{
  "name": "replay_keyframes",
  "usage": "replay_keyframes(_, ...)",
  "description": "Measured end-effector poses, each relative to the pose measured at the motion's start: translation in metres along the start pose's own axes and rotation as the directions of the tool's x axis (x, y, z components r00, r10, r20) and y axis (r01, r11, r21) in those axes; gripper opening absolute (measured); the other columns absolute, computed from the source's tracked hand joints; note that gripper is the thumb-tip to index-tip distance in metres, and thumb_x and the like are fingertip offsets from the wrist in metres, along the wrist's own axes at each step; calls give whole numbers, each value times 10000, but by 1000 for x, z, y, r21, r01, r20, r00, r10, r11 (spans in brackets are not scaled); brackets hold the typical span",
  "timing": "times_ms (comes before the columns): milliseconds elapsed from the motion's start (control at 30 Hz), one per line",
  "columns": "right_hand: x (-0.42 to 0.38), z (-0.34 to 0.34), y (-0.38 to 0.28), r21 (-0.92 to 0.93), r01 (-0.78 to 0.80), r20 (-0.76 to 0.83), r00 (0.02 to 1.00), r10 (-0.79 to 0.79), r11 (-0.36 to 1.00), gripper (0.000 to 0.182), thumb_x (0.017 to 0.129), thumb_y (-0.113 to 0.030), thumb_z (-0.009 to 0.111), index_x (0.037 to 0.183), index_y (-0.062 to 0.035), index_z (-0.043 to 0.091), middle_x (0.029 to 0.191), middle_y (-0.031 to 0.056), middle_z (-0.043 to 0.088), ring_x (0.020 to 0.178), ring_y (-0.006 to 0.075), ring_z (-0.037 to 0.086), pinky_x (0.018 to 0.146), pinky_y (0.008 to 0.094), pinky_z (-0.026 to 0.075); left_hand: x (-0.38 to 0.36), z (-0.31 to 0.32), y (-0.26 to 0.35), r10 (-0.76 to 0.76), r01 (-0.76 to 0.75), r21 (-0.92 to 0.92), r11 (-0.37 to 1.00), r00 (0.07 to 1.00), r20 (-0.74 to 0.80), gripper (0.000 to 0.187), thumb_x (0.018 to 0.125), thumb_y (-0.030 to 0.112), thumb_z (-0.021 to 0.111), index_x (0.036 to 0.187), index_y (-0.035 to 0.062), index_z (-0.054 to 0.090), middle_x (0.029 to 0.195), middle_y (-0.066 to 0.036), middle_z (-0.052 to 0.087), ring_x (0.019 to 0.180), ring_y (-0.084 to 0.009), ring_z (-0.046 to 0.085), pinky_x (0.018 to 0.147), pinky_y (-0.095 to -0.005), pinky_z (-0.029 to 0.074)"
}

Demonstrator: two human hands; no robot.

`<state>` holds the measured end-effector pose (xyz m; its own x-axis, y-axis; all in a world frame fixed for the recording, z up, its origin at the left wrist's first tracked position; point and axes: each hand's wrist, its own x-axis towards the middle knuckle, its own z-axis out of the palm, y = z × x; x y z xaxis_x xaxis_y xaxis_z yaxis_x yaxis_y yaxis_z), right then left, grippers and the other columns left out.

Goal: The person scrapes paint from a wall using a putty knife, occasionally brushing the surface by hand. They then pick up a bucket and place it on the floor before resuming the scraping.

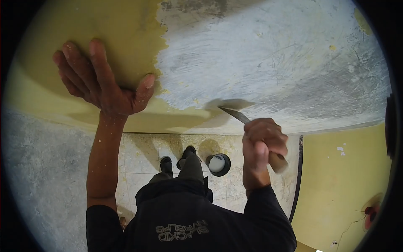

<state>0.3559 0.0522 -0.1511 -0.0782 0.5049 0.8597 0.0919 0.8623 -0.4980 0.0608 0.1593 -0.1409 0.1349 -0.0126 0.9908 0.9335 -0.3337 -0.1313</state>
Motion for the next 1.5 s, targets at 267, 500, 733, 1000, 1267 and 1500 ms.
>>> replay_keyframes(267,-11,0,2,7,21,-34,999,-21,1000,185,850,-38,625,790,-60,452,587,58,533,490,198,515,532,359,499,-1,-6,2,-29,27,21,999,998,52,923,894,717,380,1462,-10,374,1525,-334,254,1422,-524,189,1107,-610,168)
replay_keyframes(500,-5,8,7,96,39,-109,994,-29,995,182,826,33,589,755,-49,443,553,51,502,455,184,491,510,346,484,2,-15,4,4,-14,69,998,989,149,919,936,691,327,1504,-28,255,1573,-281,165,1449,-489,139,1146,-595,130)
replay_keyframes(733,23,13,-21,56,5,-19,1000,-4,998,179,831,-13,643,774,-67,482,598,62,575,506,197,561,581,367,523,-2,-14,4,-1,-8,62,998,989,146,888,932,662,363,1505,-12,276,1566,-300,179,1439,-507,155,1132,-599,139)
replay_keyframes(1000,26,56,-14,-165,71,13,997,-70,984,195,871,-102,611,773,-89,443,580,60,550,486,195,540,575,356,521,-4,-15,5,-36,28,63,998,990,135,851,911,639,408,1452,-18,386,1516,-329,278,1407,-533,221,1116,-599,143)
replay_keyframes(1267,21,50,-28,-3,162,141,977,-160,987,168,848,3,626,817,-53,470,594,45,519,484,199,516,532,358,520,-3,-12,5,-30,25,48,999,995,94,804,913,642,426,1431,27,431,1482,-333,334,1401,-528,246,1130,-585,120)
replay_keyframes(1500,21,55,2,-120,122,1,992,-123,985,184,782,35,656,770,-36,487,614,96,577,489,228,556,534,363,514,-1,-11,4,-37,34,30,999,996,82,785,916,632,432,1437,45,433,1498,-298,341,1410,-506,248,1139,-573,105)
